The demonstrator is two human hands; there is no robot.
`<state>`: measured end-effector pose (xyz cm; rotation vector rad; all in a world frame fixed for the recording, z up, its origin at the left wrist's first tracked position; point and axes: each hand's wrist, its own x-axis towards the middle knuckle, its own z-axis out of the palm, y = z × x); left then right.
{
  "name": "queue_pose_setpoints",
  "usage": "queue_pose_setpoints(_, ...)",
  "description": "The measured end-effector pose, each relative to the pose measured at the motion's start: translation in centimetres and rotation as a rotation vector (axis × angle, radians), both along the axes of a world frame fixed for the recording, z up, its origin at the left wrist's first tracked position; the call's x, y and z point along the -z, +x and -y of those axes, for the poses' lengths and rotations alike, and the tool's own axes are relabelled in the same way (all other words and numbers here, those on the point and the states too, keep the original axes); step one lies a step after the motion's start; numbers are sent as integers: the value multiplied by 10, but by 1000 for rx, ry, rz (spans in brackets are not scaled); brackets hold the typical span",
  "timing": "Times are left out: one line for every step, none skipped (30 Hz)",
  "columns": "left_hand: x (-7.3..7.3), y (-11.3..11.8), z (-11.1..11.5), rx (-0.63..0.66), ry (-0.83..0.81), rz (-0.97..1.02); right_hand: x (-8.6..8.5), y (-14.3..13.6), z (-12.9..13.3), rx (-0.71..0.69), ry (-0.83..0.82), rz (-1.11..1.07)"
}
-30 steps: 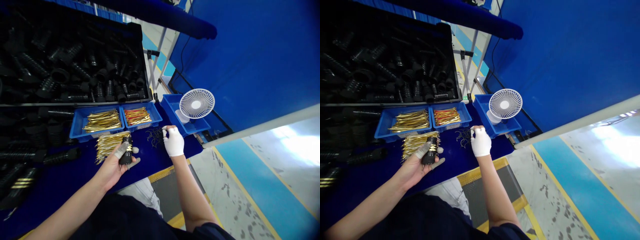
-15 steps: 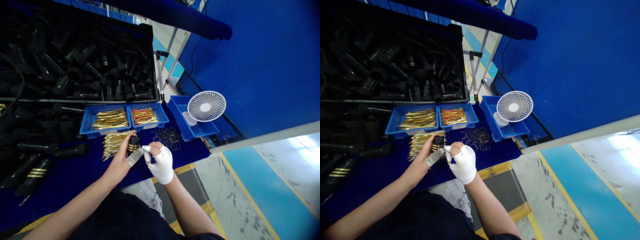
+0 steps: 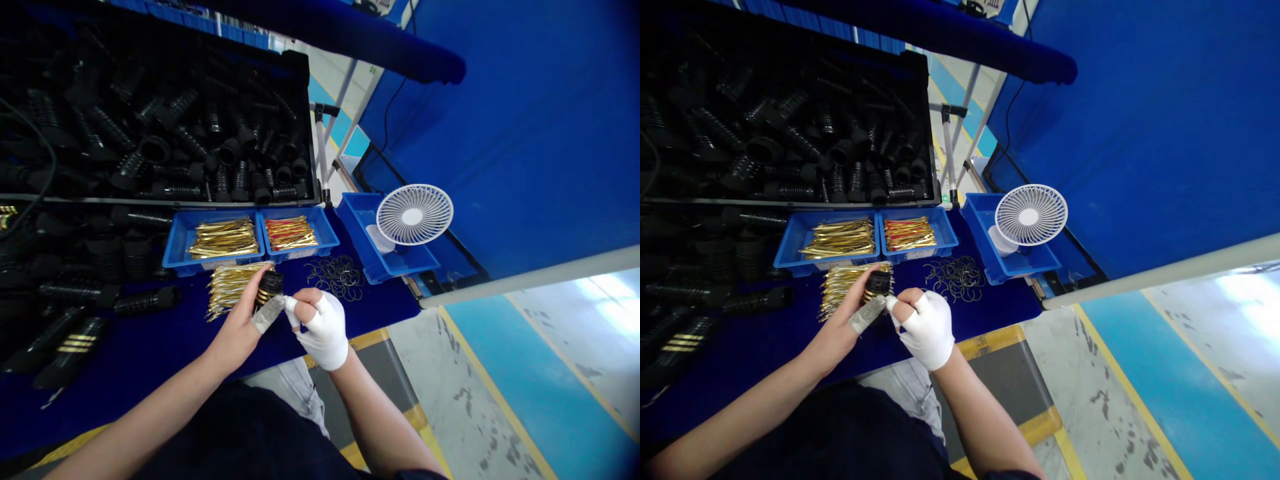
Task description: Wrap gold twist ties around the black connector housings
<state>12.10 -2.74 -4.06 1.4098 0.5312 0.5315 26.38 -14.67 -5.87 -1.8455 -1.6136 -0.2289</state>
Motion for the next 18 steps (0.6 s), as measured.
queue_pose_setpoints(-1,0,0,-2,2,0,-1,0,-2,4,9,-71)
queue_pose_setpoints(-2,0,0,1,0,0,-2,-1,-4,21,21,-178)
queue_pose_setpoints(-3,-1,0,14,-10,-1,-4,-2,-6,44,31,-310)
queue_pose_setpoints(-4,-1,0,37,-28,-1,-6,-3,-8,58,32,-450)
queue_pose_setpoints(-6,-2,-1,71,-51,0,-8,-3,-9,56,21,-583)
queue_pose_setpoints(-6,-4,-2,111,-69,1,-10,-4,-10,33,-3,-697)
queue_pose_setpoints(-6,-6,-3,153,-77,1,-11,-5,-10,-9,-32,-787)
queue_pose_setpoints(-5,-8,-4,195,-67,4,-12,-7,-10,-64,-59,-854)
queue_pose_setpoints(-3,-10,-6,231,-43,9,-13,-8,-9,-114,-77,-905)
queue_pose_setpoints(0,-12,-7,260,-13,14,-13,-9,-8,-147,-81,-943)
queue_pose_setpoints(3,-14,-8,283,11,19,-13,-11,-7,-163,-74,-968)
queue_pose_setpoints(6,-15,-9,298,27,19,-13,-13,-7,-171,-62,-982)
queue_pose_setpoints(8,-17,-10,307,43,14,-13,-14,-6,-173,-52,-990)
queue_pose_setpoints(10,-18,-9,305,66,0,-13,-16,-6,-164,-41,-996)
queue_pose_setpoints(10,-18,-8,294,105,-23,-12,-18,-6,-149,-24,-996)
queue_pose_setpoints(9,-19,-6,272,160,-45,-13,-19,-7,-135,-6,-986)
queue_pose_setpoints(8,-20,-4,239,215,-61,-13,-21,-8,-128,9,-968)
queue_pose_setpoints(8,-20,-1,197,245,-69,-14,-22,-8,-135,19,-949)
